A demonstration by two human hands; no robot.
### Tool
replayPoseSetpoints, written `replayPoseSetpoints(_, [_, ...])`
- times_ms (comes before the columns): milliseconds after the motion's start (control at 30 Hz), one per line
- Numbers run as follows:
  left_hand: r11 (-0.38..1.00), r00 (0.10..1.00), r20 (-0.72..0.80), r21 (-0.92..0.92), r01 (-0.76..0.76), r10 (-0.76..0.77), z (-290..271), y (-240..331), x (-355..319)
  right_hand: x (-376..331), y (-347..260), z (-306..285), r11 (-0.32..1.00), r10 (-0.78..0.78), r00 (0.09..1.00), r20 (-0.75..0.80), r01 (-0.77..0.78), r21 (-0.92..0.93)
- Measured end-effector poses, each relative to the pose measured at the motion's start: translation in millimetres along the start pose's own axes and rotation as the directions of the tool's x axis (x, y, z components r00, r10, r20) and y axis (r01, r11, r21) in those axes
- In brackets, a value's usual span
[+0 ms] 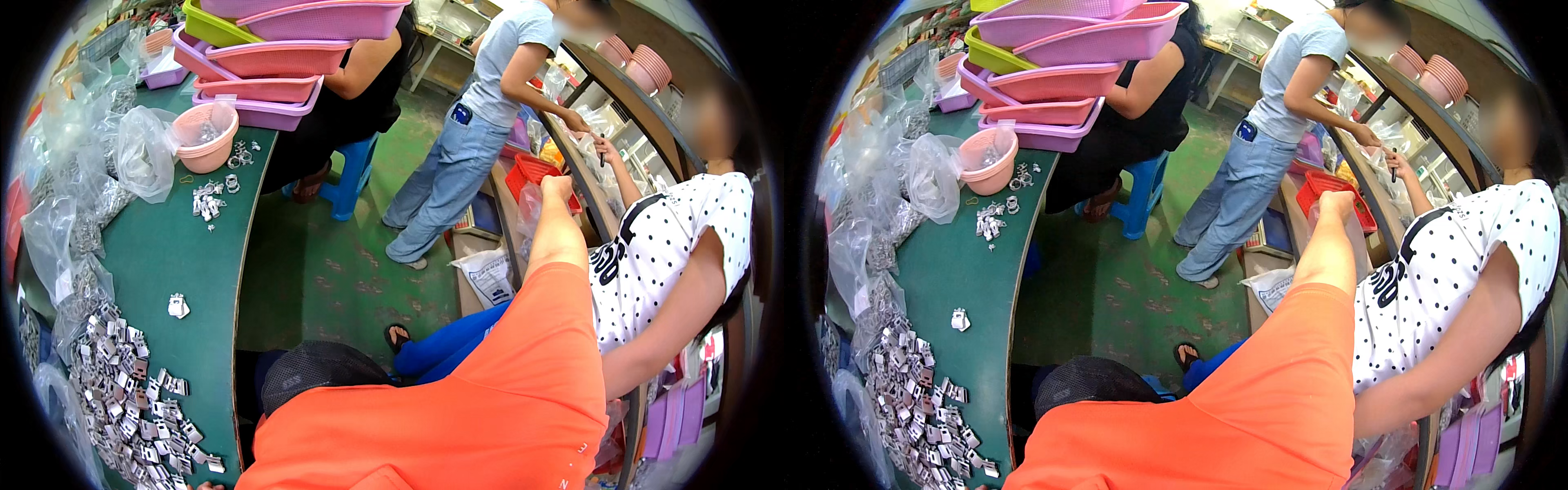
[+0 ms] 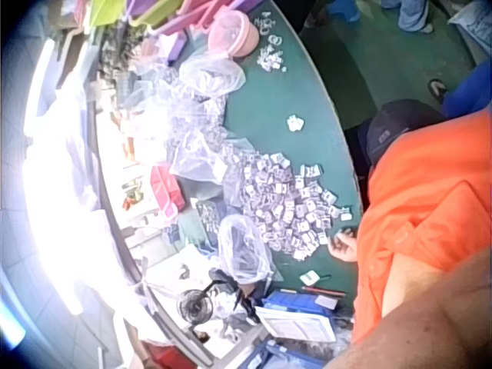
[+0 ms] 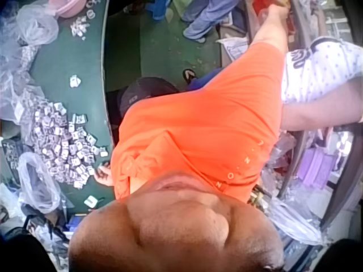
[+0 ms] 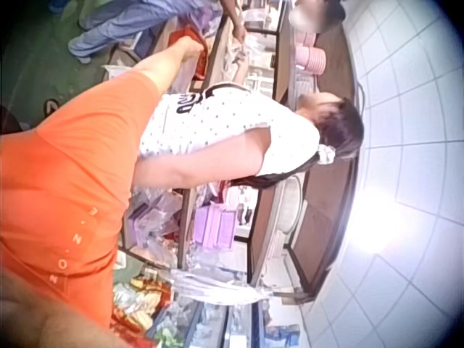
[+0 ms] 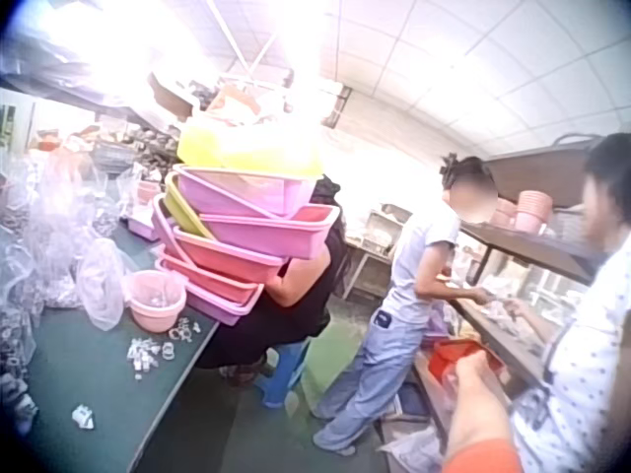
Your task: The person assembles small metal hardware components by hand at a green workbench. They pick up individual pieces from a large pile, fit them together, and place the assembled units into a clear plastic bag. The person also handles a small bowl of screws and other loose parts during the process.
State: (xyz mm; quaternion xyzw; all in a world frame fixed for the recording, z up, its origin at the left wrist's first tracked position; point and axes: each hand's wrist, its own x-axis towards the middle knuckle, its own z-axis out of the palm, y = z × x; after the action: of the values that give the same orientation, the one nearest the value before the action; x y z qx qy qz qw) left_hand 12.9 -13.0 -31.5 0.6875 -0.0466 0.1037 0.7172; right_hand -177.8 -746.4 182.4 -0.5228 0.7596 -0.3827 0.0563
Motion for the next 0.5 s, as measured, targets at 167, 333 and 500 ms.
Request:
replayPoseSetpoints(167, [1.000, 0.999, -0.044, 0.021, 0.004, -0.004, -5, -4, 0, 3, 2, 5, 0.995, -0.024, 0.952, -0.305, 0.053, 0.088])
replayPoseSetpoints(333, [0.999, 0.996, -0.085, 0.038, 0.015, -0.011, -8, -8, 1, 16, 8, 13, 0.999, -0.005, 0.914, -0.405, 0.021, 0.036])
replayPoseSetpoints(500, [0.998, 0.991, -0.132, 0.059, 0.031, -0.023, -10, -10, -1, 21, 7, 4, 0.996, -0.046, 0.923, -0.383, 0.070, 0.049])
